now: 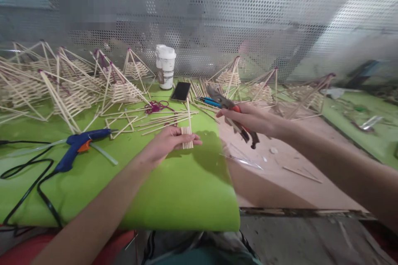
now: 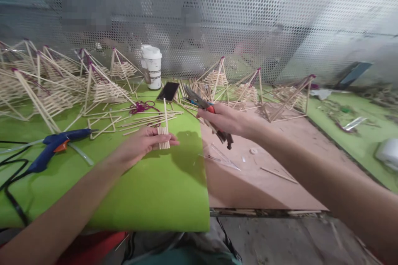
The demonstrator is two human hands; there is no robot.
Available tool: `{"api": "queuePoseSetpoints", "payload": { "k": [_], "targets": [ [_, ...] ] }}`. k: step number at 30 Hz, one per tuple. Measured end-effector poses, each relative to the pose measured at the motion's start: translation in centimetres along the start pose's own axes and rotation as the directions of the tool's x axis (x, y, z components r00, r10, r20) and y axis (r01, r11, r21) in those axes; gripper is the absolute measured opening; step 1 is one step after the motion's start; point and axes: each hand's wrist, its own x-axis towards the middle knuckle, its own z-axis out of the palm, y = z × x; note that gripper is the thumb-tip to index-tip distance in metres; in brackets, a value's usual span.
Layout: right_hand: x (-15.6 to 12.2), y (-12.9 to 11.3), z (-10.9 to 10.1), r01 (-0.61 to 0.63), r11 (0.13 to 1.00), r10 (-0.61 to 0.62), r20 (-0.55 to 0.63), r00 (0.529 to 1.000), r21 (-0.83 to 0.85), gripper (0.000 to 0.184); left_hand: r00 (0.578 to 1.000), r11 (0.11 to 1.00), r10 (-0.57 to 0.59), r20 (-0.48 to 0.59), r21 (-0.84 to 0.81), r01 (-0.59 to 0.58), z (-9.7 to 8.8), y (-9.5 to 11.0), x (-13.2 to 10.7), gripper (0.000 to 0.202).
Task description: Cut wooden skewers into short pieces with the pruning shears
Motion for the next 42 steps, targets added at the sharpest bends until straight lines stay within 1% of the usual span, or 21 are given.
{"api": "queuePoseSetpoints", "payload": {
  "k": [2, 3, 5, 7, 12, 16, 18, 20, 26, 30, 34, 38, 42],
  "targets": [
    [-0.9, 0.3, -1.1, -0.041, 0.999, 0.038, 0.134, 0.990, 0.020, 0.049, 0.998, 0.997, -0.024, 0.061, -0.075, 0.029, 0.0, 0.0, -0.1, 0.029],
    [-1.3, 0.3, -1.4, -0.066, 0.998, 0.060, 0.179, 0.982, 0.025, 0.047, 0.996, 0.995, -0.035, 0.087, -0.092, 0.043, 0.0, 0.0, -0.2, 0.029],
    [-2.0, 0.3, -1.6, -0.109, 0.994, 0.107, 0.227, 0.968, -0.004, 0.045, 0.991, 0.992, -0.058, 0.123, -0.105, 0.071, 0.0, -0.1, -0.1, 0.030],
    [-2.5, 0.1, -1.5, -0.112, 0.992, 0.124, 0.249, 0.961, -0.063, 0.045, 0.988, 0.990, -0.076, 0.136, -0.109, 0.091, -0.1, -0.2, -0.1, 0.028],
    [-3.2, -0.7, -1.1, -0.005, 0.966, 0.094, 0.334, 0.938, -0.258, 0.048, 0.986, 0.983, -0.091, 0.142, -0.144, 0.111, -0.3, -0.4, 0.1, 0.026],
    [-3.4, -1.8, -0.1, 0.117, 0.954, 0.021, 0.450, 0.893, -0.276, 0.044, 0.976, 0.984, -0.080, 0.202, -0.138, 0.109, -0.2, -0.3, 0.1, 0.027],
    [-3.5, -2.3, 0.4, 0.141, 0.945, 0.018, 0.480, 0.877, -0.294, 0.043, 0.972, 0.986, -0.075, 0.223, -0.126, 0.105, -0.2, -0.3, 0.1, 0.025],
    [-3.5, -2.9, 0.7, 0.148, 0.932, 0.033, 0.485, 0.874, -0.331, 0.043, 0.971, 0.989, -0.072, 0.228, -0.113, 0.099, -0.1, -0.3, 0.0, 0.025],
    [-3.5, -3.5, 1.1, 0.162, 0.888, 0.056, 0.451, 0.891, -0.429, 0.041, 0.967, 0.991, -0.076, 0.245, -0.087, 0.100, -0.1, -0.4, 0.0, 0.026],
    [-3.4, -3.4, 1.3, 0.162, 0.880, 0.059, 0.442, 0.895, -0.446, 0.044, 0.963, 0.989, -0.090, 0.253, -0.088, 0.115, 0.0, -0.3, 0.1, 0.026],
    [-3.4, -3.3, 1.5, 0.191, 0.854, 0.042, 0.431, 0.901, -0.485, 0.046, 0.962, 0.988, -0.099, 0.254, -0.087, 0.125, 0.1, -0.2, 0.1, 0.023],
    [-3.4, -3.4, 1.6, 0.186, 0.856, 0.040, 0.421, 0.906, -0.482, 0.045, 0.959, 0.989, -0.104, 0.264, -0.072, 0.127, 0.1, -0.2, 0.1, 0.025],
    [-3.4, -3.5, 1.6, 0.197, 0.846, 0.031, 0.414, 0.910, -0.496, 0.042, 0.958, 0.990, -0.099, 0.267, -0.069, 0.122, 0.1, -0.2, 0.1, 0.022]
  ]
}}
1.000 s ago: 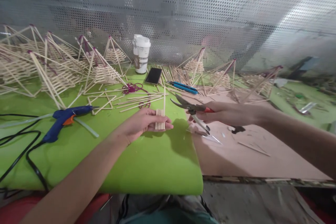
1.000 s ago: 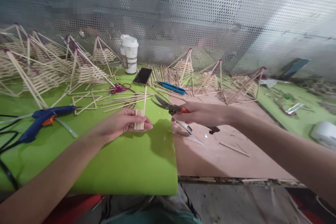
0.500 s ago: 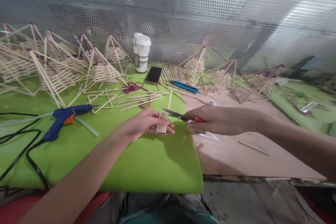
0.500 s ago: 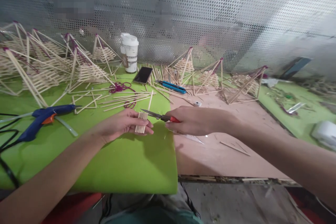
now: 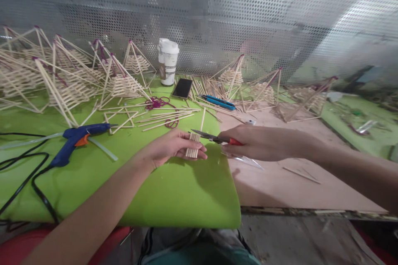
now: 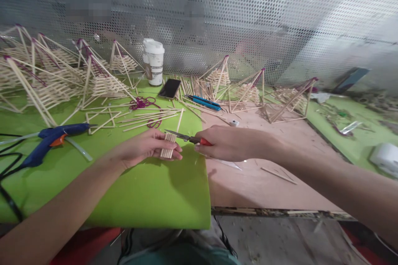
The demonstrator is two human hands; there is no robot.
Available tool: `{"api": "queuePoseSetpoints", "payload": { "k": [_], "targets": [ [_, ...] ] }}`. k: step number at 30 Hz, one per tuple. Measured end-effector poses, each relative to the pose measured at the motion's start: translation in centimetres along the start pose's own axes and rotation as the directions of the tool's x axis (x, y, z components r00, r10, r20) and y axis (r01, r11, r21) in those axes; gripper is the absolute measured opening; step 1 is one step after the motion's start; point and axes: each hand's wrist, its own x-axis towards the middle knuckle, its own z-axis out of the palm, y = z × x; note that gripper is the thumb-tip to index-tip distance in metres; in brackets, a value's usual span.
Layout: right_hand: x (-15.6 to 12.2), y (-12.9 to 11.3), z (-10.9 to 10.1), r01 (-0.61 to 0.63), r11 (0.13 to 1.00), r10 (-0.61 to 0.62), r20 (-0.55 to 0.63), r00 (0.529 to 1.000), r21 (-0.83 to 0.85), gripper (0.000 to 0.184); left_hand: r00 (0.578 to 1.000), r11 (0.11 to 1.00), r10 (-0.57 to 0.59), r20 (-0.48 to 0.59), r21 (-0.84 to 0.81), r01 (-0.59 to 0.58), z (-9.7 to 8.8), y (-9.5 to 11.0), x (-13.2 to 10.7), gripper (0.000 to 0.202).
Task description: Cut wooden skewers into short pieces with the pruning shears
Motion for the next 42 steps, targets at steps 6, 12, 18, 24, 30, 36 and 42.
{"api": "queuePoseSetpoints", "payload": {
  "k": [6, 12, 18, 24, 30, 36, 42],
  "targets": [
    [0.1, 0.0, 0.1, 0.005, 1.000, -0.005, -0.019, 1.000, -0.016, 0.041, 1.000, 1.000, -0.002, 0.001, 0.008, 0.002, 0.0, 0.1, 0.0, 0.017],
    [0.0, -0.3, 0.0, -0.015, 0.998, 0.014, -0.019, 1.000, -0.055, 0.041, 1.000, 1.000, -0.017, -0.006, 0.016, 0.017, 0.1, 0.2, -0.1, 0.018],
    [0.3, -0.8, 0.4, -0.075, 0.997, 0.075, 0.005, 0.997, 0.019, 0.034, 0.999, 0.999, -0.042, -0.017, 0.027, 0.042, 0.2, 0.3, -0.1, 0.017],
    [1.2, -0.3, 1.5, -0.114, 0.971, 0.094, 0.102, 0.990, 0.209, 0.026, 0.994, 0.995, -0.094, -0.053, 0.035, 0.096, 0.4, 0.5, 0.5, 0.016],
    [1.9, -0.3, 2.2, -0.188, 0.966, 0.174, 0.096, 0.980, 0.179, 0.020, 0.986, 0.988, -0.143, -0.087, 0.043, 0.147, 0.8, 0.5, 0.8, 0.016],
    [2.0, -0.5, 2.5, -0.197, 0.966, 0.189, 0.061, 0.980, 0.166, 0.020, 0.984, 0.984, -0.154, -0.090, 0.071, 0.161, 1.0, 0.6, 0.9, 0.018],
    [2.1, -0.7, 2.4, -0.174, 0.979, 0.167, 0.075, 0.983, 0.103, 0.024, 0.979, 0.980, -0.167, -0.114, 0.092, 0.177, 1.0, 0.5, 1.1, 0.018]
  ]
}}
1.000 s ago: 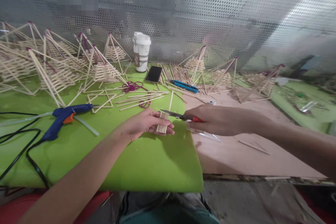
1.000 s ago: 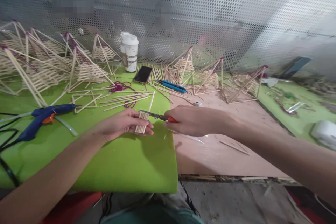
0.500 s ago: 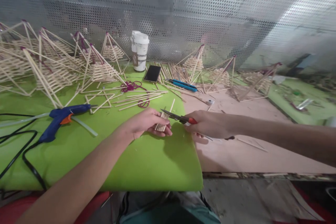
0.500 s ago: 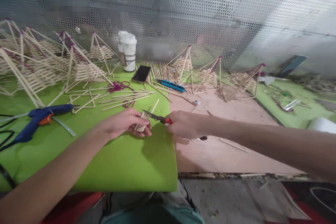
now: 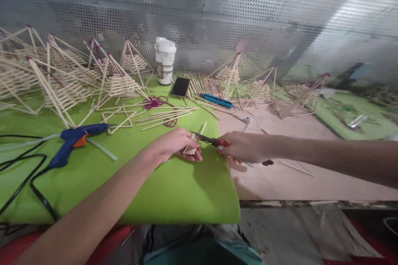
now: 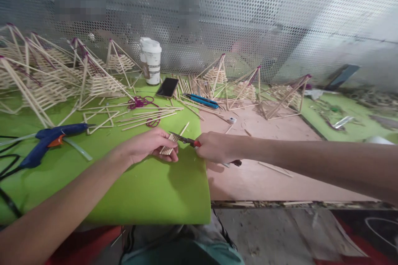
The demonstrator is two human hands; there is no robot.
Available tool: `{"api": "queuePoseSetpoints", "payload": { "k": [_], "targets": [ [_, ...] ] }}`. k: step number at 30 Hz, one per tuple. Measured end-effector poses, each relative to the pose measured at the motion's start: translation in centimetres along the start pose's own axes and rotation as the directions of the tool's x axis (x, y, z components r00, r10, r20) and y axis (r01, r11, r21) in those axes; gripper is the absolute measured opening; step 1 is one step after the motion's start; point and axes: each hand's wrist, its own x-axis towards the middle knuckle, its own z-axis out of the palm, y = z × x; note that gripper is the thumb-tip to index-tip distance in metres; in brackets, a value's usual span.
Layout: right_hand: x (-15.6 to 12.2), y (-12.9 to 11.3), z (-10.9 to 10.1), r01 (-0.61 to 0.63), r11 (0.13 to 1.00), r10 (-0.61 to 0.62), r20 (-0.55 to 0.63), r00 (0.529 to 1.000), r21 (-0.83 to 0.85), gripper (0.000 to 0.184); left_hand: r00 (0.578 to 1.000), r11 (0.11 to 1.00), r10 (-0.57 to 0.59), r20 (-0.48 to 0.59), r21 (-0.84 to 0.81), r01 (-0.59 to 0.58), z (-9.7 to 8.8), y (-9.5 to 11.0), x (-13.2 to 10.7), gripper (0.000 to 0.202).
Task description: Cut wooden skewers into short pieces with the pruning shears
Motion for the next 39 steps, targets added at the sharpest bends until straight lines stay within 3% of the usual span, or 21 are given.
{"api": "queuePoseSetpoints", "payload": {
  "k": [11, 18, 22, 30, 39],
  "targets": [
    [0.9, 0.3, 0.2, 0.018, 0.999, -0.018, 0.013, 1.000, -0.027, 0.030, 0.995, 0.995, -0.096, -0.042, 0.001, 0.096, 0.7, 1.5, -0.6, 0.031],
    [1.1, 0.5, 0.1, 0.166, 0.967, -0.149, 0.102, 0.984, -0.194, 0.030, 0.984, 0.985, -0.170, -0.059, 0.000, 0.170, 0.7, 1.9, -0.2, 0.028],
    [0.9, -0.5, -0.1, 0.207, 0.938, -0.196, 0.068, 0.978, -0.279, 0.035, 0.983, 0.984, -0.180, -0.045, 0.009, 0.181, 0.5, 1.9, -0.1, 0.028],
    [1.6, 0.2, 1.7, 0.019, 0.995, -0.024, -0.051, 0.998, -0.103, 0.024, 0.987, 0.987, -0.159, -0.035, 0.010, 0.160, 0.2, 1.7, 0.2, 0.026],
    [0.5, -0.1, 1.4, -0.024, 0.991, 0.034, -0.074, 0.997, 0.131, 0.018, 0.993, 0.993, -0.116, 0.002, 0.025, 0.116, -0.1, 1.5, 0.1, 0.020]
  ]
}}
